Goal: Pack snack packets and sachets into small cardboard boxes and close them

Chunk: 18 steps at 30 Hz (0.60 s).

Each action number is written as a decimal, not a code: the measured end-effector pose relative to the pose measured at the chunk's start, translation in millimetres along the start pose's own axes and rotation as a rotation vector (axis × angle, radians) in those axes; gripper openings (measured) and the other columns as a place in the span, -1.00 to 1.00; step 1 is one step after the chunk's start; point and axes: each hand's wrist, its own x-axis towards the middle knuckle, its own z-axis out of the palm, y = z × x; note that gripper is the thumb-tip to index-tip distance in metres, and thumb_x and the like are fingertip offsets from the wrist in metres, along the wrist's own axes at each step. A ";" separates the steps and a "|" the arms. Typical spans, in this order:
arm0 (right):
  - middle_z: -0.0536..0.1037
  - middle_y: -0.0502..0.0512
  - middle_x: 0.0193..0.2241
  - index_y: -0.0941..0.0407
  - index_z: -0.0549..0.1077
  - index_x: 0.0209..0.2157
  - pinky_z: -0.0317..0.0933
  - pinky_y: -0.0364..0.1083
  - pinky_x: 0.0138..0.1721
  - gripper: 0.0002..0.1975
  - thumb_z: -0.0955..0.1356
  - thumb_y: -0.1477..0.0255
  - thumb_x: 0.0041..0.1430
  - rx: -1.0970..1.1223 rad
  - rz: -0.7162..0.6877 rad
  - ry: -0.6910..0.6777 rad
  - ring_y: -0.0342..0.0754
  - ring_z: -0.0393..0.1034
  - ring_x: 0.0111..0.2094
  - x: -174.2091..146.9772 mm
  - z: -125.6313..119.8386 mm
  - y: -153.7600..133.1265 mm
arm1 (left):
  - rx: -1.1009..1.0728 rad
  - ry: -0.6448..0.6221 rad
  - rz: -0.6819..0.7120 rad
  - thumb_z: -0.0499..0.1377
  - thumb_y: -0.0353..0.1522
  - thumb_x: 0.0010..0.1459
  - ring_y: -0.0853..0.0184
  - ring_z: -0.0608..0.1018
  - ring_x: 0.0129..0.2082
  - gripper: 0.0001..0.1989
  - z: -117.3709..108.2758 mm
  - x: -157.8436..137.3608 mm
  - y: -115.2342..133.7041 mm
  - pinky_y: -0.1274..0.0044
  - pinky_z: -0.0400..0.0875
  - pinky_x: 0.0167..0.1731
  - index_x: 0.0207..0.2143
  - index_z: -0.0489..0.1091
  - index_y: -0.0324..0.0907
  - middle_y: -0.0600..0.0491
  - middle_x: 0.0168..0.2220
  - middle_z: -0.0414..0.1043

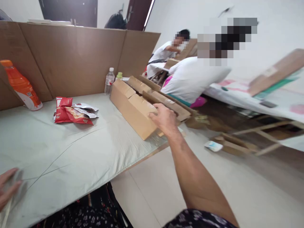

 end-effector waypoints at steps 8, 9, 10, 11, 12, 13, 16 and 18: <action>0.63 0.17 -0.38 0.03 0.55 -0.21 0.41 0.15 -0.21 -0.83 0.37 0.33 0.17 0.135 -0.052 -0.195 0.22 0.56 -0.30 -39.2 -42.1 -58.9 | -0.114 -0.229 0.309 0.16 -0.06 0.29 -0.07 0.48 0.29 -0.47 38.6 -0.7 63.6 0.12 0.46 0.23 0.24 0.46 -0.01 -0.13 0.32 0.42; 0.63 0.15 -0.37 0.02 0.55 -0.22 0.43 0.14 -0.21 -0.84 0.37 0.32 0.19 0.191 -0.092 -0.198 0.21 0.57 -0.29 -48.8 -49.5 -68.7 | -0.140 -0.242 0.291 0.16 -0.05 0.29 -0.06 0.48 0.29 -0.45 35.5 -1.2 66.3 0.14 0.46 0.24 0.25 0.43 -0.02 -0.14 0.32 0.41; 0.64 0.13 -0.35 0.01 0.55 -0.22 0.45 0.12 -0.22 -0.85 0.36 0.32 0.21 0.250 -0.146 -0.200 0.18 0.58 -0.28 -58.6 -56.4 -78.7 | -0.167 -0.255 0.270 0.17 -0.04 0.29 -0.05 0.48 0.30 -0.43 31.8 -1.8 68.3 0.15 0.45 0.25 0.28 0.41 -0.02 -0.14 0.32 0.41; 0.65 0.11 -0.32 0.01 0.55 -0.22 0.47 0.09 -0.22 -0.85 0.36 0.31 0.23 0.303 -0.208 -0.201 0.16 0.58 -0.28 -67.9 -62.6 -89.1 | -0.194 -0.268 0.247 0.17 -0.03 0.29 -0.04 0.48 0.30 -0.40 27.9 -2.2 70.0 0.16 0.44 0.26 0.30 0.37 -0.03 -0.15 0.32 0.40; 0.66 0.10 -0.30 0.01 0.55 -0.23 0.48 0.07 -0.23 -0.86 0.35 0.31 0.26 0.349 -0.275 -0.201 0.13 0.59 -0.28 -76.4 -67.8 -100.0 | -0.220 -0.279 0.221 0.18 -0.02 0.29 -0.04 0.46 0.31 -0.38 24.1 -2.6 71.7 0.15 0.42 0.28 0.33 0.33 -0.03 -0.15 0.33 0.39; 0.66 0.09 -0.29 0.01 0.56 -0.23 0.49 0.05 -0.22 -0.86 0.35 0.32 0.29 0.387 -0.344 -0.201 0.10 0.59 -0.28 -84.0 -71.7 -111.8 | -0.244 -0.286 0.195 0.19 -0.01 0.28 -0.04 0.45 0.33 -0.34 20.5 -2.7 73.7 0.14 0.40 0.29 0.35 0.29 -0.02 -0.15 0.35 0.36; 0.67 0.09 -0.32 0.02 0.59 -0.27 0.49 -0.02 -0.20 -0.83 0.33 0.40 0.35 0.489 -0.549 -0.224 0.03 0.59 -0.29 -100.4 -74.1 -151.9 | -0.327 -0.272 0.096 0.24 0.04 0.24 -0.11 0.41 0.34 -0.18 12.4 -3.0 79.5 0.05 0.37 0.29 0.44 0.11 0.01 -0.17 0.42 0.22; 0.67 0.10 -0.32 0.04 0.61 -0.26 0.48 -0.05 -0.19 -0.81 0.33 0.46 0.37 0.577 -0.692 -0.248 -0.01 0.59 -0.28 -108.0 -68.6 -181.0 | -0.412 -0.245 0.037 0.28 0.09 0.18 -0.18 0.38 0.36 -0.02 8.0 -3.8 80.6 -0.03 0.36 0.28 0.49 -0.04 0.03 -0.23 0.49 0.06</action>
